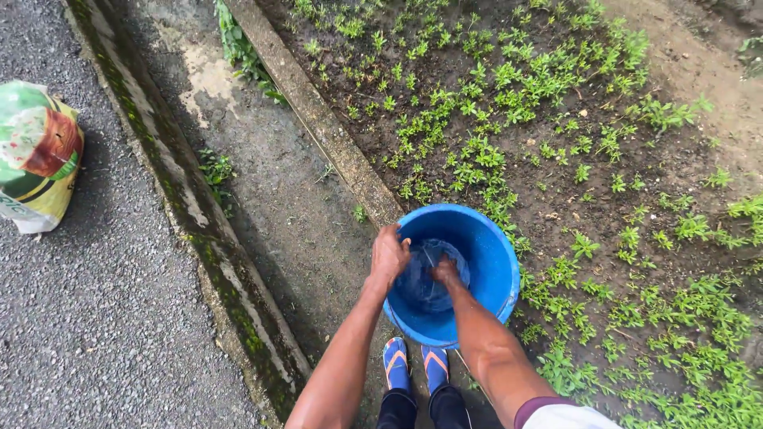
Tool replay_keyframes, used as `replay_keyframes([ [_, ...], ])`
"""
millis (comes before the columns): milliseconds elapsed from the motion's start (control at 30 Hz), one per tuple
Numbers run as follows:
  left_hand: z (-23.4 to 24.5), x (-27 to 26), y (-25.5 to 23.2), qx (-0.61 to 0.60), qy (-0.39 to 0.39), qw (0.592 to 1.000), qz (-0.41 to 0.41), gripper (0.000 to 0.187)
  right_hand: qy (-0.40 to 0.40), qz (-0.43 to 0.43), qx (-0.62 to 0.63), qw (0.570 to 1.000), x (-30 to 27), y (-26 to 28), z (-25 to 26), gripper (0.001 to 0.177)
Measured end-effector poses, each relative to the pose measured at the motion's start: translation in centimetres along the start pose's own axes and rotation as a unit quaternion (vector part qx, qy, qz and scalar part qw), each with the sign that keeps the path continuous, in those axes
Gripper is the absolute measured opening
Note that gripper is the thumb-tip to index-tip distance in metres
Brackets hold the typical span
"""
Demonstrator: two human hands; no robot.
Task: Watering small plants in a garden using a plastic container and a bucket of water.
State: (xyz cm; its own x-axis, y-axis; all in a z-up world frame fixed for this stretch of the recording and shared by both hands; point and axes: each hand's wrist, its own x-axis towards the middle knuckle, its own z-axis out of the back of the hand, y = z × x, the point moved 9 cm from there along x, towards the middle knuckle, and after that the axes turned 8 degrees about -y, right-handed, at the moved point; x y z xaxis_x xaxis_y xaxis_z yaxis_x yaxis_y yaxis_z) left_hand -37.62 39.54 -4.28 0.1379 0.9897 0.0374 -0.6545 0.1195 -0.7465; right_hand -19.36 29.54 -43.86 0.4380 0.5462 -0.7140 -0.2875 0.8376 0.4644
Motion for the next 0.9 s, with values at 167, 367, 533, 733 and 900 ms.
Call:
replay_keyframes([
  [167, -0.6, 0.0, 0.7, -0.004, 0.005, 1.000, 0.008, 0.044, 0.081, -0.023, 0.137, 0.987, -1.3, -1.5, 1.6, 0.079],
  [367, -0.8, 0.2, 1.3, -0.032, 0.041, 0.998, 0.025, 0.048, 0.165, -0.038, 0.224, 0.960, -5.9, 0.5, 3.4, 0.052],
  [533, -1.1, 0.6, 1.6, -0.016, 0.063, 0.997, 0.050, 0.050, 0.214, -0.048, 0.297, 0.929, -6.2, 1.7, 3.3, 0.055],
  [733, -2.9, 0.9, 3.9, -0.025, 0.067, 0.996, 0.053, 0.050, 0.251, 0.006, 0.302, 0.920, -9.1, 3.6, 5.6, 0.051],
  [900, -3.7, 0.9, 4.9, 0.003, 0.086, 0.993, 0.080, 0.061, 0.289, 0.059, 0.398, 0.868, -12.7, 6.1, 8.9, 0.056],
])
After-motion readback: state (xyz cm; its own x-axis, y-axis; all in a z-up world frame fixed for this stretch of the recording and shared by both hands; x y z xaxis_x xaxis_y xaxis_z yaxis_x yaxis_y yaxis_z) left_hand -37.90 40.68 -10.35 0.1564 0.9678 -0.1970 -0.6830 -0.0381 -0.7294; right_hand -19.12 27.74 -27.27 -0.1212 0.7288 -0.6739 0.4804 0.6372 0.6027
